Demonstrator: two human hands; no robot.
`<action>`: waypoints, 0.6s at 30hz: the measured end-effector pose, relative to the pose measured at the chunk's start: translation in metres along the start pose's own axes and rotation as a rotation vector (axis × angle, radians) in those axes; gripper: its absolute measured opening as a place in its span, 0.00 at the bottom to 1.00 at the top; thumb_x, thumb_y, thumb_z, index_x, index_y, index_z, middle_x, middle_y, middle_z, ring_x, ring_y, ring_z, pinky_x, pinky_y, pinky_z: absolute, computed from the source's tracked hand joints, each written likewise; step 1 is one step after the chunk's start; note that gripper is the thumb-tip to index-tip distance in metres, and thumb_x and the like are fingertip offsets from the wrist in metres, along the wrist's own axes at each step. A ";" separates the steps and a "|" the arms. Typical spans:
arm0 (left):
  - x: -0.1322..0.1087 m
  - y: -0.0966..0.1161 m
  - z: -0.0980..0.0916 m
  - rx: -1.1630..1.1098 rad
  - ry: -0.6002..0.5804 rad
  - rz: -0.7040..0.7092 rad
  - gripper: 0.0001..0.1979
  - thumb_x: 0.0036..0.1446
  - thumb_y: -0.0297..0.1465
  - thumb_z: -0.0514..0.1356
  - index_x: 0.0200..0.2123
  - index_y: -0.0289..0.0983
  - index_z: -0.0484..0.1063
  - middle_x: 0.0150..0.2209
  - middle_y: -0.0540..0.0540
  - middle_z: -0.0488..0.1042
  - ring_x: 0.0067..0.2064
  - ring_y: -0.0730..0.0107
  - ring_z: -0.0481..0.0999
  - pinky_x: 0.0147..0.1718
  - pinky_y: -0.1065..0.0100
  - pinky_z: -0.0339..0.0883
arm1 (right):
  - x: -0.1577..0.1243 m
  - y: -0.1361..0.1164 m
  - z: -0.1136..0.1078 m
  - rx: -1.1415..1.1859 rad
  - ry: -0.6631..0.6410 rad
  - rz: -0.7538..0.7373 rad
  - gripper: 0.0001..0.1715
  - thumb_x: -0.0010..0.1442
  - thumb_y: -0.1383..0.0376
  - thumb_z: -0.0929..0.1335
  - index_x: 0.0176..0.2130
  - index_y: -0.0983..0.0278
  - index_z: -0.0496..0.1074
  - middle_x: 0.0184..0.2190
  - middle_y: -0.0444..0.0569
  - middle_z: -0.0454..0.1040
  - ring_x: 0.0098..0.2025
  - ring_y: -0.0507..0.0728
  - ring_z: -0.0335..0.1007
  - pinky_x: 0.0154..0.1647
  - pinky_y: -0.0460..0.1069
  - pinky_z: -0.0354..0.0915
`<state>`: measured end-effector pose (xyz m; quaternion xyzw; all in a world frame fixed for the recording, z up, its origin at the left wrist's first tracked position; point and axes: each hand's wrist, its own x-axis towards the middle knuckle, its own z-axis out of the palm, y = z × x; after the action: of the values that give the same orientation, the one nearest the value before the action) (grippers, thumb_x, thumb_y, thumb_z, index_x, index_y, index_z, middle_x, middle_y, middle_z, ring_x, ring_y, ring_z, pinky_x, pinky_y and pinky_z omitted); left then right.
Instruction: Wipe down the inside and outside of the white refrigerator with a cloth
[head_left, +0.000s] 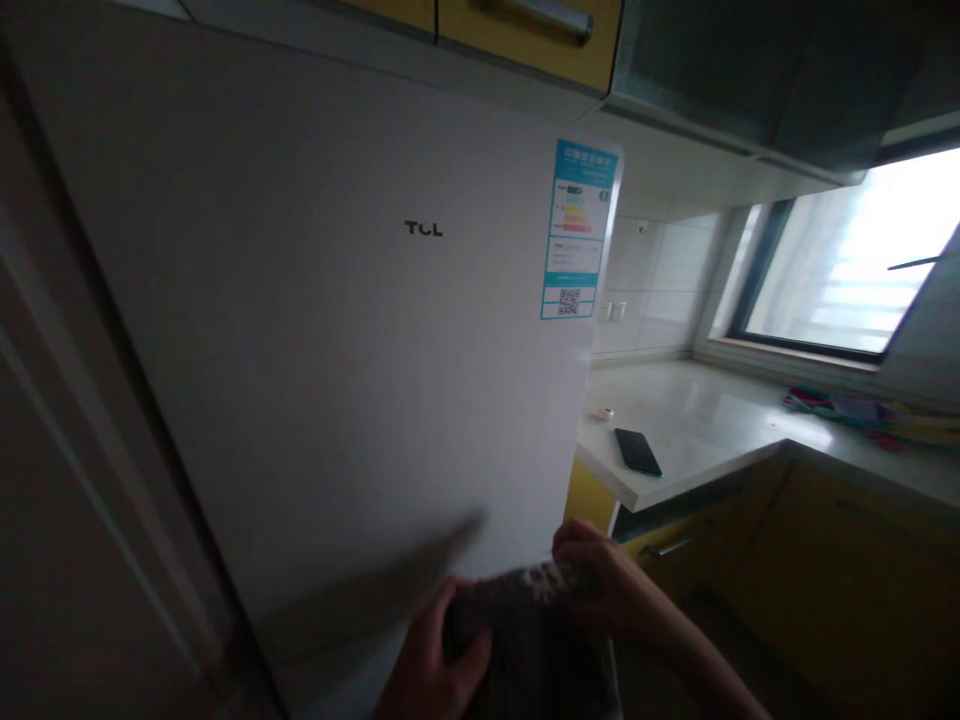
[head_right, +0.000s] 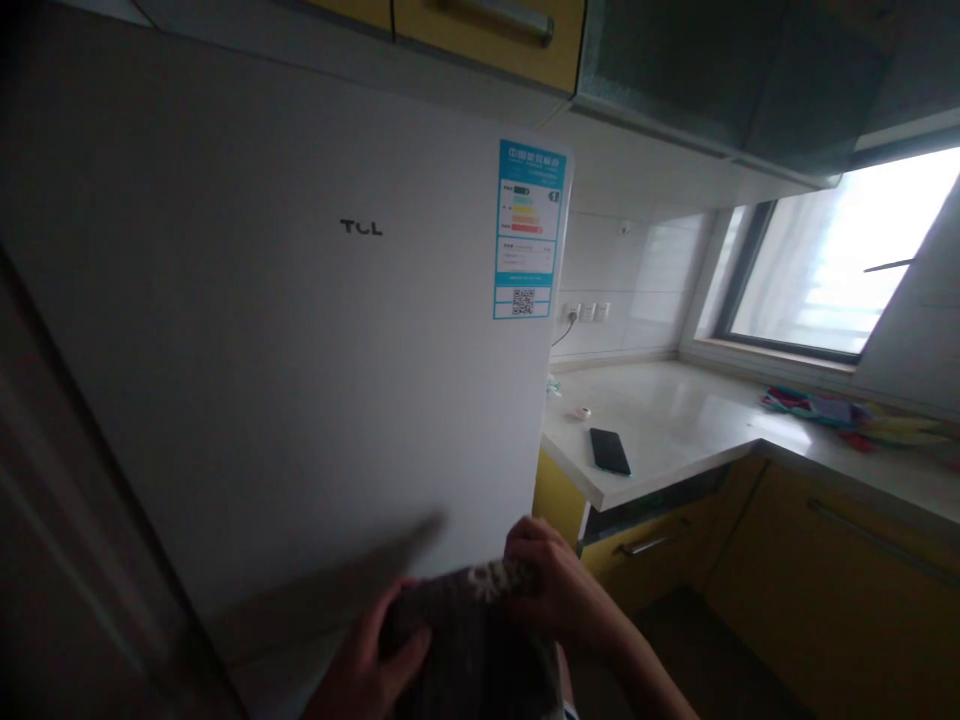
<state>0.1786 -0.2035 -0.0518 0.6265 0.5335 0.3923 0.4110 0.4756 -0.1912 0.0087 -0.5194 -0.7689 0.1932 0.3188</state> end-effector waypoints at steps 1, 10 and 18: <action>0.014 0.020 -0.001 -0.007 0.049 0.078 0.29 0.64 0.48 0.65 0.63 0.39 0.77 0.60 0.38 0.84 0.61 0.51 0.83 0.63 0.58 0.75 | 0.008 -0.005 -0.007 -0.025 0.234 0.006 0.13 0.55 0.60 0.80 0.41 0.58 0.82 0.48 0.53 0.79 0.51 0.66 0.75 0.55 0.59 0.70; 0.101 0.089 0.000 0.698 0.721 0.950 0.15 0.72 0.32 0.66 0.59 0.37 0.78 0.53 0.39 0.83 0.52 0.54 0.80 0.56 0.56 0.66 | 0.061 -0.034 0.116 -0.157 0.840 -0.113 0.37 0.77 0.50 0.67 0.77 0.59 0.60 0.73 0.65 0.66 0.74 0.73 0.66 0.68 0.71 0.70; 0.071 -0.024 -0.111 0.655 0.953 0.813 0.22 0.68 0.38 0.65 0.62 0.35 0.75 0.55 0.31 0.77 0.58 0.43 0.76 0.62 0.45 0.66 | 0.138 -0.029 0.046 -0.434 0.971 -0.142 0.55 0.68 0.39 0.70 0.81 0.52 0.50 0.84 0.64 0.42 0.83 0.86 0.41 0.73 0.88 0.49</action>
<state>0.0755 -0.1204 -0.0314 0.6277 0.4698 0.5654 -0.2560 0.3889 -0.0733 0.0337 -0.5496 -0.5886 -0.2546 0.5354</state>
